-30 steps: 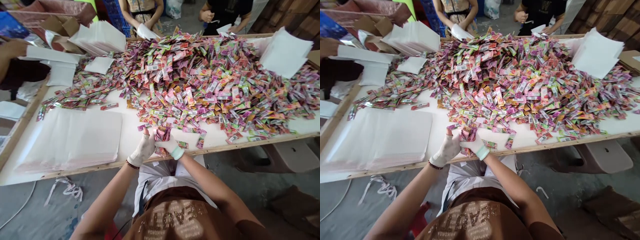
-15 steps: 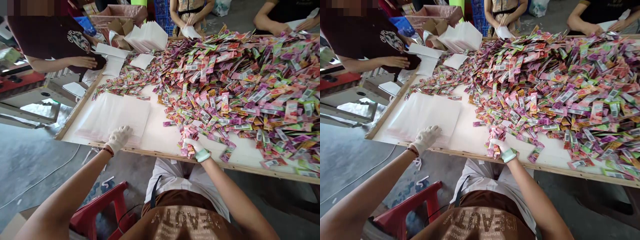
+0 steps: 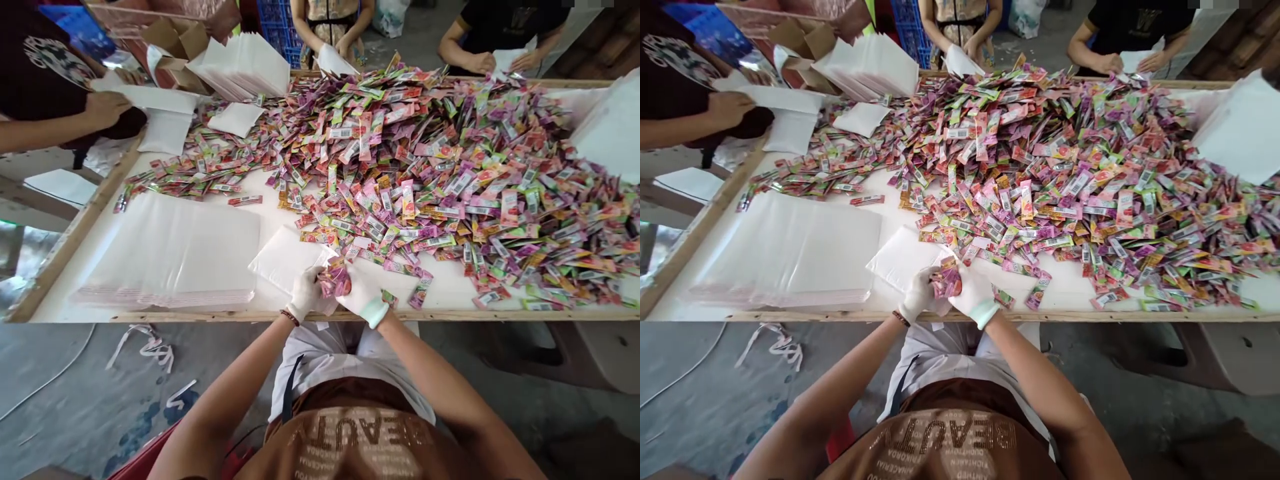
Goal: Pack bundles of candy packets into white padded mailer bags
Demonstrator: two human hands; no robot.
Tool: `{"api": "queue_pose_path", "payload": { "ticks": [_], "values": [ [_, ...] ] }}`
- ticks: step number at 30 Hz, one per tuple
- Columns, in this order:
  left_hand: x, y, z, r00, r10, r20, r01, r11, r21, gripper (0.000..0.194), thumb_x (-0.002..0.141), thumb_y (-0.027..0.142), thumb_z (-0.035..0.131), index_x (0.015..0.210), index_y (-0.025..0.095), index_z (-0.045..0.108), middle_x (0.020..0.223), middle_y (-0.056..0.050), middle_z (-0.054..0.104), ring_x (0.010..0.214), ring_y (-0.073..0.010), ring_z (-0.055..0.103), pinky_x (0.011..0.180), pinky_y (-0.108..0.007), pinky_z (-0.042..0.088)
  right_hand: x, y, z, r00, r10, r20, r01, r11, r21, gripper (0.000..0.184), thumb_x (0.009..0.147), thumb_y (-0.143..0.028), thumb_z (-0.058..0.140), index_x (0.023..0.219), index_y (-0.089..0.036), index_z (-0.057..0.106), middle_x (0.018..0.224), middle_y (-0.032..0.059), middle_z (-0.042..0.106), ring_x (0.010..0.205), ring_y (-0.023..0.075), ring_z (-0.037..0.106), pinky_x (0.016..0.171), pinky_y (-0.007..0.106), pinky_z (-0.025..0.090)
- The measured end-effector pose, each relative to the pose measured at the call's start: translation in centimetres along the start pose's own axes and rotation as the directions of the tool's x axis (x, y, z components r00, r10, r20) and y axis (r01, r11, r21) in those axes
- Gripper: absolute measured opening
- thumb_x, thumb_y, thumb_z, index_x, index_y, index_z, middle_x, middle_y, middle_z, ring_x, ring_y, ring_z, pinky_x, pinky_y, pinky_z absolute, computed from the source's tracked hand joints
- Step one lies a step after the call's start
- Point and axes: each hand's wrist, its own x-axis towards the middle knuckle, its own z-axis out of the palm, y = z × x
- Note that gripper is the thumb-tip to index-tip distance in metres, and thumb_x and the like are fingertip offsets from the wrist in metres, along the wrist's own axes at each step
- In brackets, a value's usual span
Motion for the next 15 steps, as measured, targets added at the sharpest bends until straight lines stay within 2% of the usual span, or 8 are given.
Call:
{"api": "queue_pose_path", "payload": {
  "ticks": [1, 4, 8, 12, 15],
  "values": [
    [0.4, -0.3, 0.3, 1.0, -0.025, -0.016, 0.024, 0.997, -0.078, 0.023, 0.077, 0.031, 0.059, 0.087, 0.015, 0.073, 0.083, -0.007, 0.071, 0.079, -0.02, 0.064, 0.074, -0.029, 0.047, -0.1, -0.2, 0.3, 1.0, 0.008, 0.02, -0.006, 0.995, -0.101, 0.056, 0.08, -0.036, 0.065, 0.132, -0.016, 0.059, 0.108, 0.013, 0.073, 0.099, 0.0283, 0.068, 0.087, 0.035, 0.051],
    [1.2, -0.8, 0.2, 0.997, -0.077, -0.033, 0.07, 0.984, -0.166, 0.037, 0.08, 0.042, 0.053, 0.088, 0.013, 0.073, 0.074, -0.006, 0.07, 0.067, -0.0171, 0.06, 0.066, -0.028, 0.047, -0.1, -0.6, 1.1, 0.996, 0.007, 0.085, 0.02, 0.95, -0.313, 0.068, 0.082, -0.035, 0.063, 0.145, -0.015, 0.05, 0.117, 0.0161, 0.07, 0.103, 0.0319, 0.068, 0.088, 0.039, 0.05],
    [0.8, -0.3, -0.6, 0.996, -0.085, -0.013, 0.08, 0.972, -0.222, 0.04, 0.077, 0.048, 0.056, 0.086, 0.012, 0.072, 0.07, -0.004, 0.067, 0.062, -0.0146, 0.055, 0.063, -0.027, 0.044, 1.0, -0.5, 1.3, 0.985, -0.053, 0.164, 0.114, 0.913, -0.393, 0.064, 0.079, -0.036, 0.064, 0.14, -0.018, 0.055, 0.133, 0.0181, 0.062, 0.107, 0.0322, 0.067, 0.09, 0.04, 0.05],
    [0.2, 1.4, -2.1, 1.0, -0.004, 0.009, 0.005, 0.991, -0.133, 0.02, 0.074, 0.033, 0.058, 0.064, 0.017, 0.064, 0.059, 0.001, 0.055, 0.061, -0.0122, 0.045, 0.061, -0.025, 0.035, 2.9, -0.3, 0.7, 0.958, 0.074, 0.277, 0.014, 0.954, -0.3, 0.049, 0.078, -0.039, 0.066, 0.123, -0.02, 0.062, 0.113, 0.0121, 0.072, 0.096, 0.027, 0.071, 0.079, 0.033, 0.052],
    [0.4, 2.8, -2.8, 0.993, 0.114, -0.002, -0.114, 0.991, 0.07, 0.02, 0.077, 0.024, 0.051, 0.059, 0.017, 0.058, 0.055, 0.003, 0.045, 0.058, -0.011, 0.037, 0.06, -0.026, 0.029, 3.8, -1.2, 0.7, 0.942, 0.133, 0.307, -0.003, 0.921, -0.389, 0.047, 0.082, -0.042, 0.064, 0.121, -0.018, 0.061, 0.109, 0.0146, 0.073, 0.098, 0.0304, 0.071, 0.079, 0.036, 0.053]
  ]
}}
